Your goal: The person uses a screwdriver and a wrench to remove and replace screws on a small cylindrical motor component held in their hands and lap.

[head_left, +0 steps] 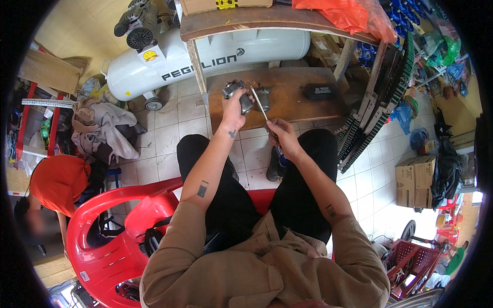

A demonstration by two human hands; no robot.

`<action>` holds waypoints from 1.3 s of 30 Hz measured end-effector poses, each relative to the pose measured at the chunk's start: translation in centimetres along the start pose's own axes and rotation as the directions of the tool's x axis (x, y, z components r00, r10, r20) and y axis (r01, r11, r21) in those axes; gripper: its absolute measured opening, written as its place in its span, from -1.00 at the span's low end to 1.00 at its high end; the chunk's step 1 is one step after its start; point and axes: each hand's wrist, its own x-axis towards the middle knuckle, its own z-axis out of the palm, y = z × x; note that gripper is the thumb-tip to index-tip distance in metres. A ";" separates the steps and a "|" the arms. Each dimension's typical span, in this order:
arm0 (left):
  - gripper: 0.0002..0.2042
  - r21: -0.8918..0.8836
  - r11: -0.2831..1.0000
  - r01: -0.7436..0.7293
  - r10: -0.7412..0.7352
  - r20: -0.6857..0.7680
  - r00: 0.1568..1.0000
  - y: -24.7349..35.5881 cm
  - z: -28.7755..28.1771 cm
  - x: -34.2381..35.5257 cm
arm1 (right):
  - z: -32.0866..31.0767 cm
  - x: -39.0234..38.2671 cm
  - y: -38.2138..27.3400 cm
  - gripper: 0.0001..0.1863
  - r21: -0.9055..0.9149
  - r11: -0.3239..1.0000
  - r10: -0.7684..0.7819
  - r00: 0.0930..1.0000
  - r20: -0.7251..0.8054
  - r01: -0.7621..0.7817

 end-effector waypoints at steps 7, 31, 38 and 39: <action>-0.80 0.111 0.988 0.104 -0.123 0.184 0.975 0.5 0.8 -1.2 | 0.1 0.2 0.2 -0.73 -0.063 0.990 -0.132 0.974 -0.184 0.122; -0.39 0.466 0.878 0.112 -0.300 0.351 0.887 -3.0 1.2 -3.3 | -0.6 0.6 -0.3 -0.77 -0.057 0.973 -0.230 0.916 -0.329 0.224; -0.41 0.478 0.866 0.147 -0.312 0.286 0.906 -2.2 1.9 -3.6 | -0.9 0.7 -0.5 -0.76 0.005 0.970 -0.219 0.885 -0.412 0.242; -0.46 0.479 0.863 0.163 -0.318 0.263 0.911 -1.9 1.9 -3.5 | -0.9 0.7 -0.5 -0.76 0.003 0.972 -0.209 0.877 -0.432 0.233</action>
